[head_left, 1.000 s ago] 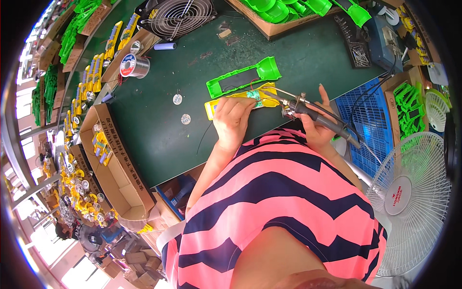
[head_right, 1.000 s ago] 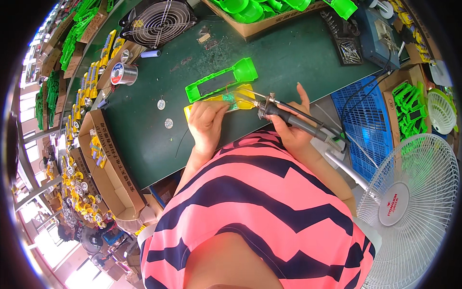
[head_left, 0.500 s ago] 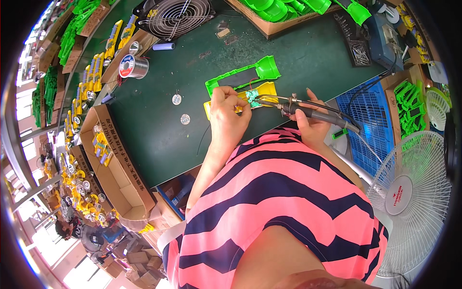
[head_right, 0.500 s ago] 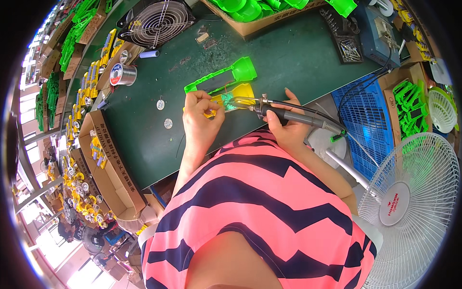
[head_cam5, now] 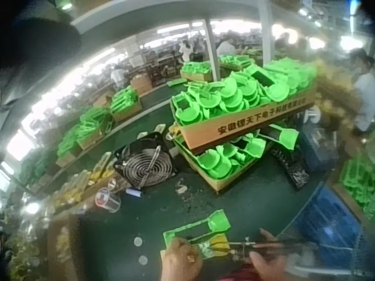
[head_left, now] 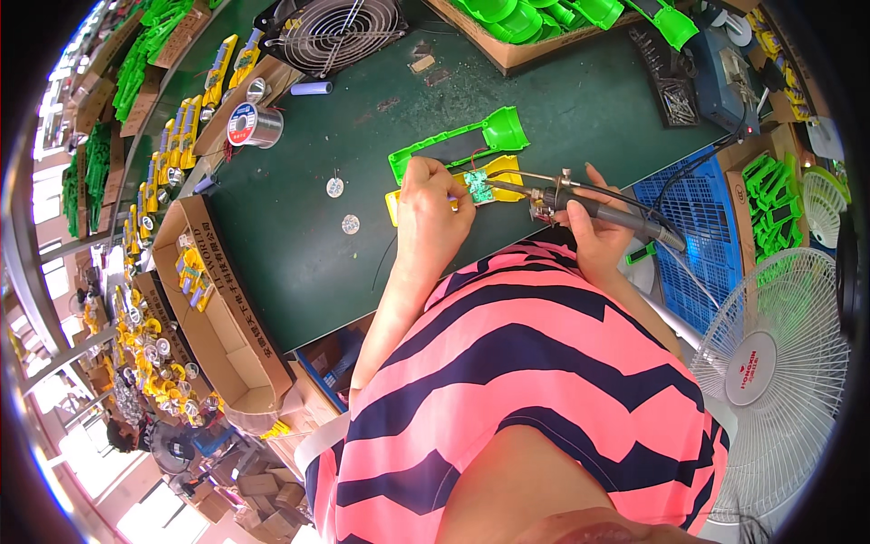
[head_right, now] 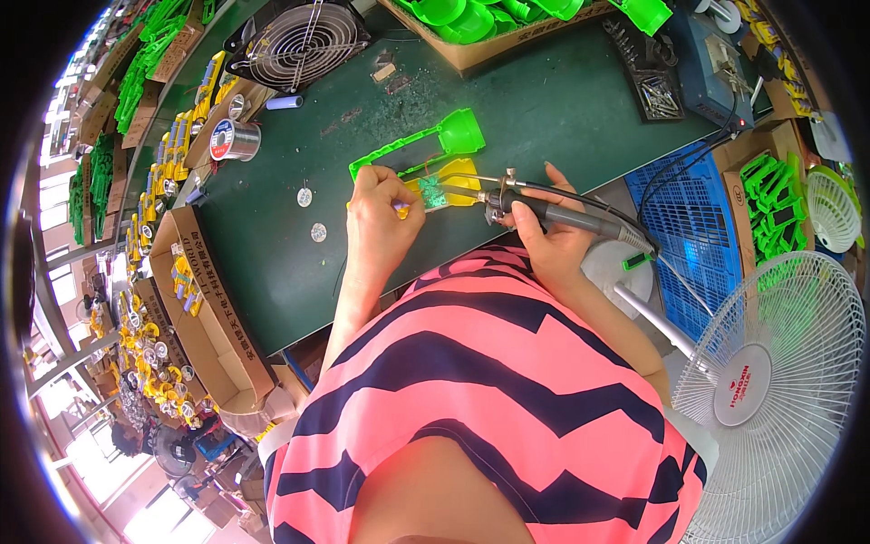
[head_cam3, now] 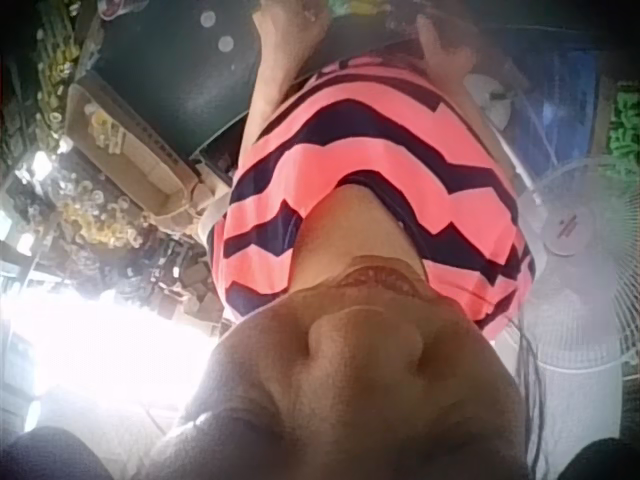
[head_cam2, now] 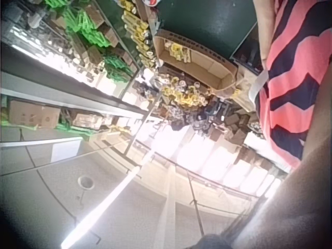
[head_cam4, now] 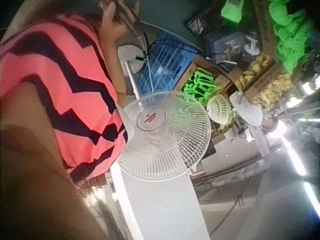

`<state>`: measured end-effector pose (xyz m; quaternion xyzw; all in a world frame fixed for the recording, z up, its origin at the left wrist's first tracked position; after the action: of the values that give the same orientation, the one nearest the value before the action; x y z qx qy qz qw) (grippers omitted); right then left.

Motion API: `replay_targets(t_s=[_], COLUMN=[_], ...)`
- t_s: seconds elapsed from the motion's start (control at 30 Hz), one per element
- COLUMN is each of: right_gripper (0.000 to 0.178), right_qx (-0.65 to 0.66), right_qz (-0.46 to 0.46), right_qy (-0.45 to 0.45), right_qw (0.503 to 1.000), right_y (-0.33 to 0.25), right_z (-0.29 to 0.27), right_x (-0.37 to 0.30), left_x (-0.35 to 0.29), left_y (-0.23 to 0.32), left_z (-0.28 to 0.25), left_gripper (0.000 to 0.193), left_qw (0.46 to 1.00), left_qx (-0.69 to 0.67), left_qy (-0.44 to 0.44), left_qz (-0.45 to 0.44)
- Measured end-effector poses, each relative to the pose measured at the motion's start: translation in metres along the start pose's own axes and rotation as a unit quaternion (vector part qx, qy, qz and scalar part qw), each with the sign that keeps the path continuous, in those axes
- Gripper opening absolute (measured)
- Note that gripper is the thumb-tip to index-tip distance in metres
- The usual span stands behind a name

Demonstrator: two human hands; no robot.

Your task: The person solders electronic components and wires into plastic flashlight casings using a soldering iron, tests the flashlights by turning them on, and places the assembled flashlights onto the conveyor line.

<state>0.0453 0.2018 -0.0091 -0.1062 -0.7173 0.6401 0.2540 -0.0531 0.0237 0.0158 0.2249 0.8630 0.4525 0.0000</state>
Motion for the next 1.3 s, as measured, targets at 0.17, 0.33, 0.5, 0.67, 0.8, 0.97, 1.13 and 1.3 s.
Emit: replay_targets(t_s=[0.17, 0.33, 0.5, 0.67, 0.8, 0.97, 1.13, 1.3], right_gripper=[0.020, 0.018, 0.017, 0.015, 0.015, 0.015, 0.017, 0.019], right_qx=[0.023, -0.053, -0.048, -0.089, -0.082, -0.085, -0.051, -0.044], right_qz=[0.028, -0.062, -0.043, -0.095, -0.082, -0.090, -0.017, -0.028], right_qy=[0.035, -0.031, -0.010, -0.030, -0.042, -0.033, -0.022, -0.012], right_qw=[0.999, 0.996, 0.998, 0.991, 0.992, 0.992, 0.998, 0.999], right_y=[0.002, 0.001, 0.003, -0.005, -0.006, -0.005, 0.000, -0.003], right_z=[-0.005, -0.004, -0.005, -0.005, -0.002, -0.001, -0.006, -0.007], right_x=[-0.001, -0.002, -0.003, 0.002, 0.001, 0.001, -0.003, -0.006], left_x=[0.003, 0.002, -0.004, -0.038, -0.042, -0.034, -0.024, -0.025], left_y=[0.002, 0.001, 0.007, 0.009, -0.004, 0.013, 0.014, 0.013], left_z=[0.000, 0.000, -0.003, -0.029, -0.055, -0.045, -0.009, -0.003], left_gripper=[0.007, 0.008, 0.013, 0.024, 0.011, 0.018, 0.020, 0.022], left_qw=[1.000, 1.000, 0.999, 0.989, 0.961, 0.965, 0.986, 0.976], left_qx=[0.009, -0.012, -0.033, 0.141, 0.265, 0.189, 0.038, 0.101], left_qy=[-0.016, -0.014, 0.006, 0.030, 0.049, 0.114, 0.044, 0.012], left_qz=[-0.005, -0.003, 0.018, -0.038, -0.063, 0.141, 0.157, 0.193])
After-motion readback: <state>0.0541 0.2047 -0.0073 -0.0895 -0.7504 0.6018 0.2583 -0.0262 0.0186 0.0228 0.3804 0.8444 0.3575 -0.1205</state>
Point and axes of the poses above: each hand's wrist, its own x-axis towards the middle knuckle, its own z-axis out of the palm, y = z × x, the point moved 4 cm from there along x, towards the middle knuckle, and after that the axes turned 11 degrees about -x, right-handed, at the moved point
